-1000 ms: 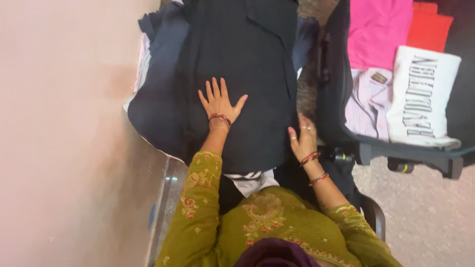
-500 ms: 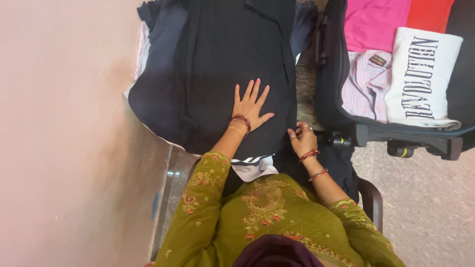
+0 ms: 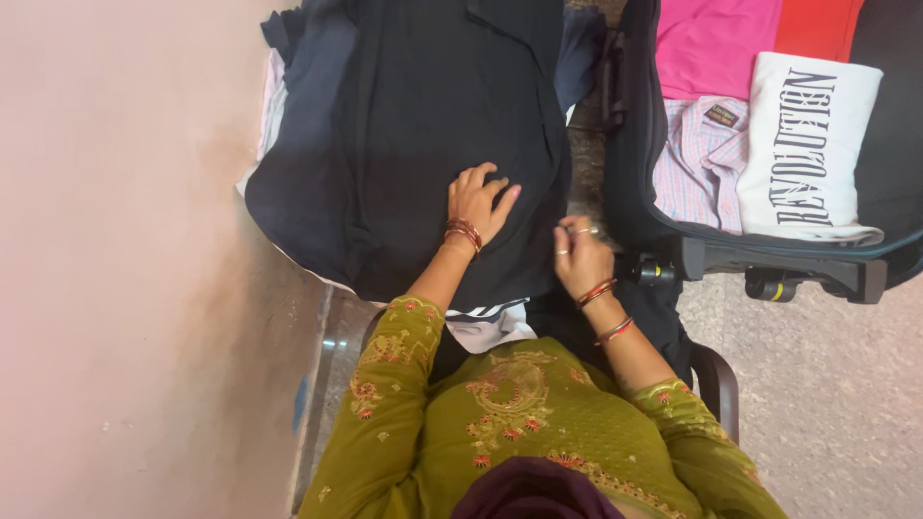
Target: The person folds a white t-shirt and a black t-shirt by hand and places them inside an open suitcase.
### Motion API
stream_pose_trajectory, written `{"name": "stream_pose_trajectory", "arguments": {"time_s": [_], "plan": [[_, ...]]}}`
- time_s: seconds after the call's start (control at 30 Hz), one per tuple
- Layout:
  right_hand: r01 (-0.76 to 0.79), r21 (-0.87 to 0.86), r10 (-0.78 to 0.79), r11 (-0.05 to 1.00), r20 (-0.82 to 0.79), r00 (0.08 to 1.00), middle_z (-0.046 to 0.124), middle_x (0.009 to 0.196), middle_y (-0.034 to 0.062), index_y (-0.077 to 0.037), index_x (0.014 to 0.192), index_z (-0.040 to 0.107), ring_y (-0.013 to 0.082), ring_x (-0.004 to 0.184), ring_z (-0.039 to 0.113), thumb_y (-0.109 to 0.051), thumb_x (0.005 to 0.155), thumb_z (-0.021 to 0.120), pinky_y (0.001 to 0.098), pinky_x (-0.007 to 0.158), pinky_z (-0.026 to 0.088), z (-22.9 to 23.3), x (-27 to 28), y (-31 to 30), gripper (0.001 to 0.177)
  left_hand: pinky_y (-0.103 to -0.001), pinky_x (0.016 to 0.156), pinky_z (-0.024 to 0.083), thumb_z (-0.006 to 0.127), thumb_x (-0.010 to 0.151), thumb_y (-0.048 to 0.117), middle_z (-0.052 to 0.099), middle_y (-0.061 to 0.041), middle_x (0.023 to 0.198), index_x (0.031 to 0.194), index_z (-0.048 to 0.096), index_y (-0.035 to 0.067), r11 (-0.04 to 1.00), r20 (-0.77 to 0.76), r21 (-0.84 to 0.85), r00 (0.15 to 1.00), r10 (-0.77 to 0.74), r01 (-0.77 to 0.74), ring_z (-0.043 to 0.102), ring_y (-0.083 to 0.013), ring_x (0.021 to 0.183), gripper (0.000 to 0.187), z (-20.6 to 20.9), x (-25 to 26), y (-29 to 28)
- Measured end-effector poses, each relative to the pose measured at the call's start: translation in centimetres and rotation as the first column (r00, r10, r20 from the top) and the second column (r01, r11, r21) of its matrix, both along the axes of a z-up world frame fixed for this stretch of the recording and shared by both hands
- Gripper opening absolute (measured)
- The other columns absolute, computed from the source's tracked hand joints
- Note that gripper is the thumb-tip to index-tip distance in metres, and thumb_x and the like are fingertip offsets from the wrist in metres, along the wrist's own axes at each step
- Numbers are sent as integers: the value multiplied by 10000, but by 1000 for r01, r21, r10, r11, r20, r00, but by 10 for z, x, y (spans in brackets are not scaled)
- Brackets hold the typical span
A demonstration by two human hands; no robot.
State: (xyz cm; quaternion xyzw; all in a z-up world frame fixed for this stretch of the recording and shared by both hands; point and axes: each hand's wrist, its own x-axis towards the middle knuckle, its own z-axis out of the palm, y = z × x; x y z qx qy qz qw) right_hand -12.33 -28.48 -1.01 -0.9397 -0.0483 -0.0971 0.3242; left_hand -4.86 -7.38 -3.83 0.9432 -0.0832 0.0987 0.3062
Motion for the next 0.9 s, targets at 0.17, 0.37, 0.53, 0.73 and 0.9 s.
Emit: {"name": "stream_pose_trajectory", "arguments": {"time_s": [0.17, 0.37, 0.53, 0.73, 0.9], "plan": [[-407, -156, 410, 900, -14, 912, 724, 811, 150, -101, 1032, 670, 356, 672, 712, -211, 915, 702, 471, 579, 558, 25, -16, 45, 163, -395, 842, 550, 667, 933, 496, 735, -109, 991, 1014, 759, 20, 924, -463, -323, 886, 33, -203, 689, -249, 929, 492, -25, 25, -11], [-513, -18, 499, 858, -204, 842, 722, 996, 181, -70, 1153, 582, 399, 865, 712, -97, 806, 687, 489, 707, 569, 9, -23, 59, 364, -364, 629, 524, 825, 809, 285, 725, -74, 787, 994, 733, -14, 609, -427, -739, 900, -92, -288, 678, -134, 654, 363, -100, 50, -11], [-635, -38, 602, 772, -281, 748, 721, 992, 191, -96, 1172, 578, 398, 892, 713, -84, 855, 665, 483, 775, 569, 2, -21, 56, 328, -390, 774, 576, 797, 803, 275, 777, -154, 835, 1044, 749, -19, 879, -509, -339, 851, 129, -335, 750, -273, 811, 383, -66, 41, -12], [-419, 279, 497, 864, -336, 800, 748, 861, 144, -79, 1116, 566, 318, 821, 771, -198, 922, 695, 427, 750, 598, 12, 27, 49, 261, -359, 800, 596, 843, 736, 300, 775, -157, 902, 1065, 738, -10, 895, -425, -360, 900, 94, -264, 771, -261, 866, 463, -74, 46, -8], [-244, 123, 232, 962, 99, 968, 550, 1402, 261, 8, 1445, 456, 412, 1311, 538, -173, 1040, 587, 457, 1096, 447, -10, 103, 46, 462, -355, 791, 600, 826, 736, 296, 774, -166, 912, 1008, 737, -5, 897, -392, -381, 918, 63, -225, 778, -270, 871, 415, -83, 43, -3]]}}
